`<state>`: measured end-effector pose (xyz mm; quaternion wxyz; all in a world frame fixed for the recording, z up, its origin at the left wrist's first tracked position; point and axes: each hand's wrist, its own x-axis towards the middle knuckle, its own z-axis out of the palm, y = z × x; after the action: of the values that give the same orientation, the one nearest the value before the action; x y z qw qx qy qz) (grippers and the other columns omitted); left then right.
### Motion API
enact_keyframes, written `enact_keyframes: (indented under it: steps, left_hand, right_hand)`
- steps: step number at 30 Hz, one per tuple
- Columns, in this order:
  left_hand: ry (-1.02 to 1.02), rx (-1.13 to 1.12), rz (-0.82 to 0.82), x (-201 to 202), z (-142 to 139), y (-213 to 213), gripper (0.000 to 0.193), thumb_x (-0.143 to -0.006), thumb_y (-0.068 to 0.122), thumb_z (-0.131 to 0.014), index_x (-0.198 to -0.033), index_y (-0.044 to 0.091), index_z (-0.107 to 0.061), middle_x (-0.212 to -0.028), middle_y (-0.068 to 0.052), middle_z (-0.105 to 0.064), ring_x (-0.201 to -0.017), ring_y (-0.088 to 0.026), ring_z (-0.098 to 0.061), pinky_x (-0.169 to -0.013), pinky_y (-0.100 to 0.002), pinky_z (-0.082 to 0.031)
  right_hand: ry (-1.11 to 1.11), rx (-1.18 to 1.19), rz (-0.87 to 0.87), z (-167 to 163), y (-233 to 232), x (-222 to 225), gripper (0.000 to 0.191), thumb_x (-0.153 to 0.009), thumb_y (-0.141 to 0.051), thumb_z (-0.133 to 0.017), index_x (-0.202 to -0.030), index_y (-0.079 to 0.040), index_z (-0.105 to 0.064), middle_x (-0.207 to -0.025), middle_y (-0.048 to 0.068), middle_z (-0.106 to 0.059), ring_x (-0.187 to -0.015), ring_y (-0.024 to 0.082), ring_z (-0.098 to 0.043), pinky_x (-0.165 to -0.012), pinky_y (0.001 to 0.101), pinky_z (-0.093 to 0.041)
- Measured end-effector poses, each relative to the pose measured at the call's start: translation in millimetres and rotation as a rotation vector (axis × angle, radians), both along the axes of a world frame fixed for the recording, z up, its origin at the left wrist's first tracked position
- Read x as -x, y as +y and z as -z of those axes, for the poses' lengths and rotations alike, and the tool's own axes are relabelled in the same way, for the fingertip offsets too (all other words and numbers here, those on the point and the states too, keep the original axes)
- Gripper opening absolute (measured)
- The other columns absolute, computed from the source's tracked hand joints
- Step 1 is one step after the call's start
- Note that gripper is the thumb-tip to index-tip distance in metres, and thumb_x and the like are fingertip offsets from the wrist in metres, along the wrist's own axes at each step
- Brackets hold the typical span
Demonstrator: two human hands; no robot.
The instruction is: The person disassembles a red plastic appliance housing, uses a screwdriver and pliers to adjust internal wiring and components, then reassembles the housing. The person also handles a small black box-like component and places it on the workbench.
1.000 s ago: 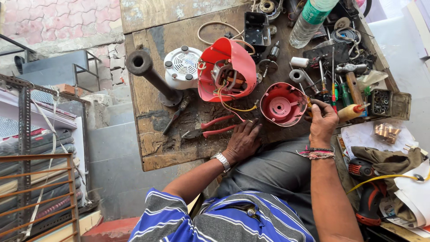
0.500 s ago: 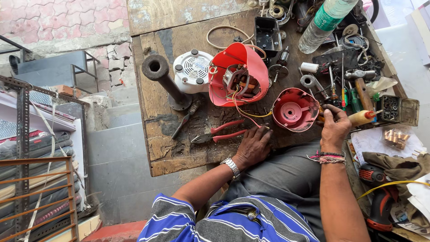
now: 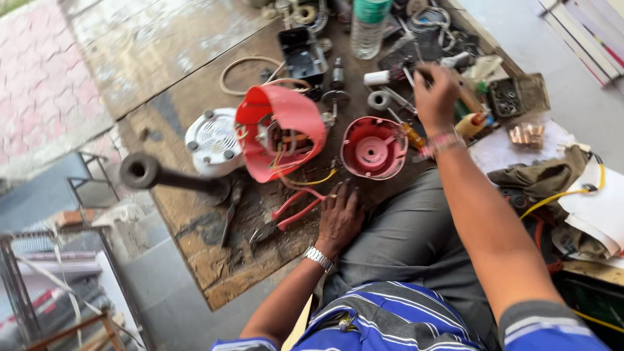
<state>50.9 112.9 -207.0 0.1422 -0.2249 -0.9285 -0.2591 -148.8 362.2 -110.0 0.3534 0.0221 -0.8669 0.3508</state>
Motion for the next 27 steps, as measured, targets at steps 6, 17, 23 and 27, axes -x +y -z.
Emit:
enact_keyframes:
  steps: [6,17,23,27]
  left_hand:
    - [-0.014,0.053,-0.025,5,-3,7,0.052,-0.091,0.030,-0.070,-0.136,0.006,-0.060,-0.147,-0.016,-0.053,-0.137,-0.035,-0.048,-0.108,-0.050,-0.041]
    - [-0.033,0.078,-0.015,16,1,15,0.051,-0.092,0.033,-0.071,-0.132,0.003,-0.061,-0.145,-0.019,-0.053,-0.135,-0.037,-0.049,-0.106,-0.051,-0.042]
    - [-0.022,0.077,-0.035,16,6,15,0.049,-0.092,0.033,-0.071,-0.130,0.003,-0.062,-0.145,-0.019,-0.053,-0.136,-0.037,-0.048,-0.108,-0.051,-0.041]
    - [-0.037,0.082,-0.037,13,9,15,0.049,-0.092,0.034,-0.071,-0.130,0.004,-0.063,-0.145,-0.019,-0.053,-0.136,-0.037,-0.048,-0.109,-0.052,-0.041]
  right_hand:
    - [-0.168,-0.108,0.311,-21,21,88,0.011,-0.089,-0.014,-0.076,-0.099,-0.011,-0.080,-0.104,0.015,-0.075,-0.096,0.033,-0.069,-0.084,0.0442,-0.056]
    - [-0.655,-0.134,0.555,-35,47,146,0.048,-0.088,-0.053,-0.081,-0.100,-0.007,-0.074,-0.123,0.022,-0.060,-0.110,0.037,-0.059,-0.087,0.0516,-0.050]
    - [-0.651,-0.046,0.519,-30,39,162,0.033,-0.077,-0.031,-0.085,-0.104,-0.015,-0.074,-0.121,0.018,-0.061,-0.107,0.032,-0.063,-0.090,0.0482,-0.051]
    - [-0.513,0.238,0.319,-27,36,158,0.021,-0.079,-0.022,-0.085,-0.094,-0.013,-0.075,-0.106,0.009,-0.072,-0.096,0.021,-0.072,-0.089,0.0381,-0.058]
